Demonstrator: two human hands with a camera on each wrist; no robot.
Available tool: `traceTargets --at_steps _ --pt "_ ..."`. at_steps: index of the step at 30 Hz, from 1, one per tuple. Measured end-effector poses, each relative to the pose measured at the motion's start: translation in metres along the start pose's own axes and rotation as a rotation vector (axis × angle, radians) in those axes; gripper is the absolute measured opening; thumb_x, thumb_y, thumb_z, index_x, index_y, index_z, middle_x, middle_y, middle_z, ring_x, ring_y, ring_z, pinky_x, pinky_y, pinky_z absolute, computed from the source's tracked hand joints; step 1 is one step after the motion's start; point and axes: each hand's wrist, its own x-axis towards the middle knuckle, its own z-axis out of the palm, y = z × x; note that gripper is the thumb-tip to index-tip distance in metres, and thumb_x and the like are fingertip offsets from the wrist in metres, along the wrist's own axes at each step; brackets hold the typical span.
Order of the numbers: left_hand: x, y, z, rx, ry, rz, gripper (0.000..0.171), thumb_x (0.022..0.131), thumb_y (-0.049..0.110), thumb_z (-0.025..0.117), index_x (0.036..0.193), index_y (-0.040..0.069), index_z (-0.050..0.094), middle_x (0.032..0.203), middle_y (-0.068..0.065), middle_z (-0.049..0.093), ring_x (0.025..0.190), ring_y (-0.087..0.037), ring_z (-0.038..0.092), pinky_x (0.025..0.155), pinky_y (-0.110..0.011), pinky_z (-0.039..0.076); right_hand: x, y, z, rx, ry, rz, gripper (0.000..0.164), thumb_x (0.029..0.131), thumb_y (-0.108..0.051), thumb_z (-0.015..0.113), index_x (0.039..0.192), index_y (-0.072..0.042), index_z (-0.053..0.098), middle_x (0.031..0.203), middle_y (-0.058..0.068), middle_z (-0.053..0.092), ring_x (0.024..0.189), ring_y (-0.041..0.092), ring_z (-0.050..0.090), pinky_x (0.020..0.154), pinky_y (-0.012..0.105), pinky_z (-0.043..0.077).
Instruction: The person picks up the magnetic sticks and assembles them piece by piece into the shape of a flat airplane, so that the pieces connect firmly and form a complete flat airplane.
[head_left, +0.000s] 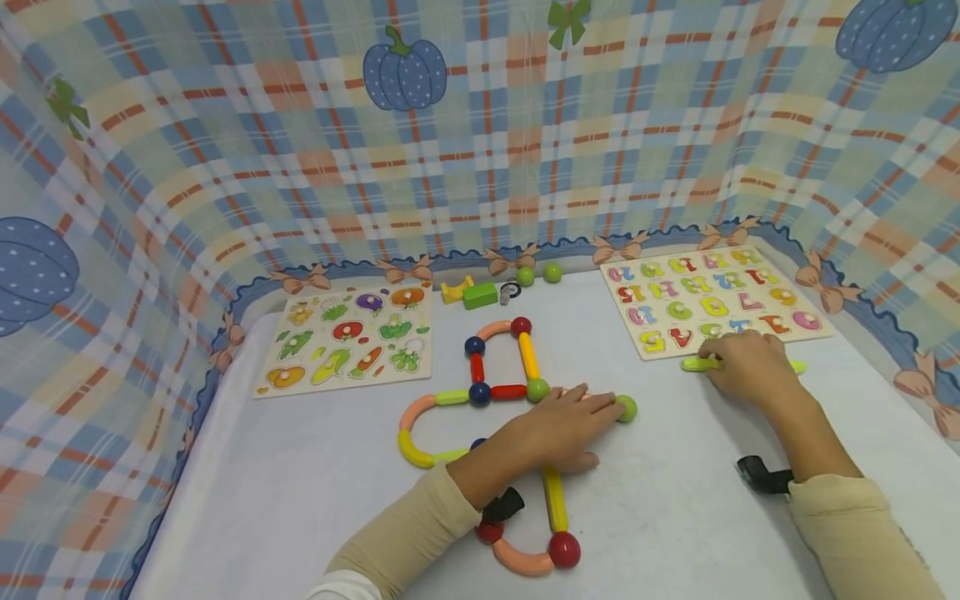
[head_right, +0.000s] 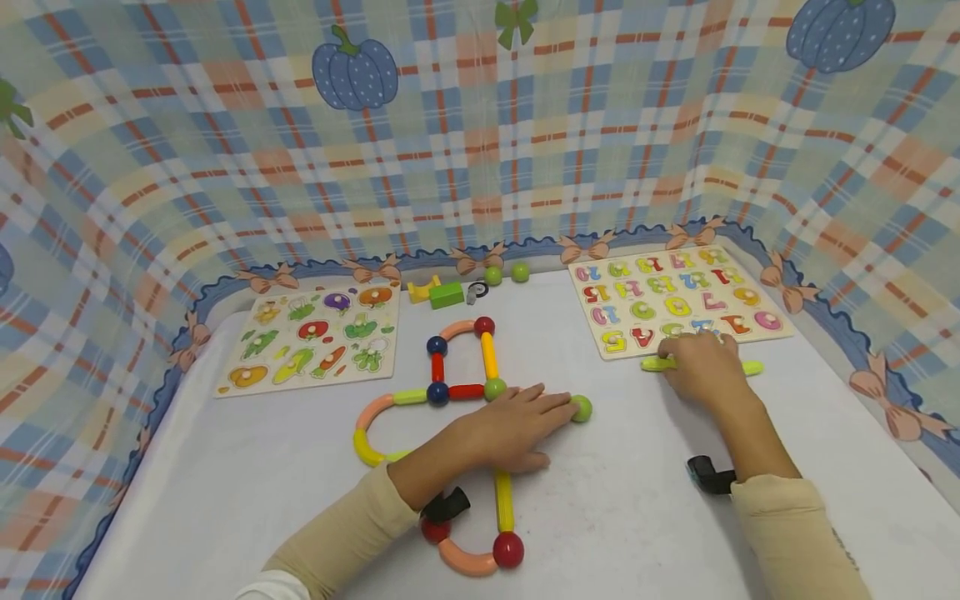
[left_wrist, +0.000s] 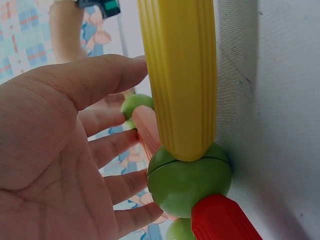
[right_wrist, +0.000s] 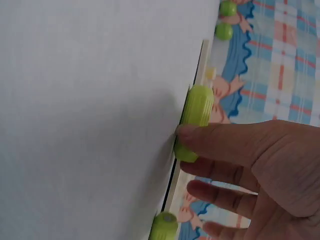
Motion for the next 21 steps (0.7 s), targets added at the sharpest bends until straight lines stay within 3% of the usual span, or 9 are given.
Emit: traceTargets --at_steps 4,8,17,21 --pt "0.0 0.0 -0.001 0.011 -0.002 0.0 0.075 0.083 0.042 0.061 0.143 0.03 0.019 0.146 0.01 0.02 0.133 -0.022 0.018 0.103 -0.044 0.02 0.002 -0.025 0.003 0.019 -0.014 -0.187 0.021 0.072 -0.009 0.074 0.092 -0.011 0.07 0.091 0.007 0.065 0.091 0.031 0.056 0.078 0.051 0.04" --pt "0.0 0.0 -0.003 0.019 -0.004 0.004 0.075 0.083 0.042 0.061 0.143 0.03 0.019 0.146 0.01 0.021 0.133 -0.023 0.019 0.103 -0.044 0.021 0.007 -0.04 0.008 0.057 -0.019 -0.287 0.023 0.069 -0.009 0.077 0.09 -0.016 0.07 0.092 -0.001 0.063 0.093 0.025 0.056 0.081 0.047 0.042" --pt "-0.001 0.001 -0.003 0.029 -0.009 0.002 0.075 0.083 0.043 0.061 0.144 0.029 0.019 0.146 0.01 0.02 0.133 -0.022 0.019 0.103 -0.044 0.02 0.01 -0.054 0.014 0.123 -0.03 -0.41 0.024 0.072 -0.008 0.075 0.091 -0.02 0.068 0.092 -0.008 0.059 0.09 0.013 0.055 0.079 0.038 0.045" --pt "0.0 0.001 -0.002 0.028 -0.01 -0.002 0.075 0.083 0.043 0.061 0.144 0.03 0.019 0.146 0.01 0.02 0.133 -0.022 0.019 0.104 -0.044 0.02 0.008 -0.052 0.014 0.147 -0.034 -0.409 0.024 0.074 -0.008 0.073 0.095 -0.018 0.067 0.096 -0.006 0.059 0.092 0.014 0.055 0.079 0.039 0.045"
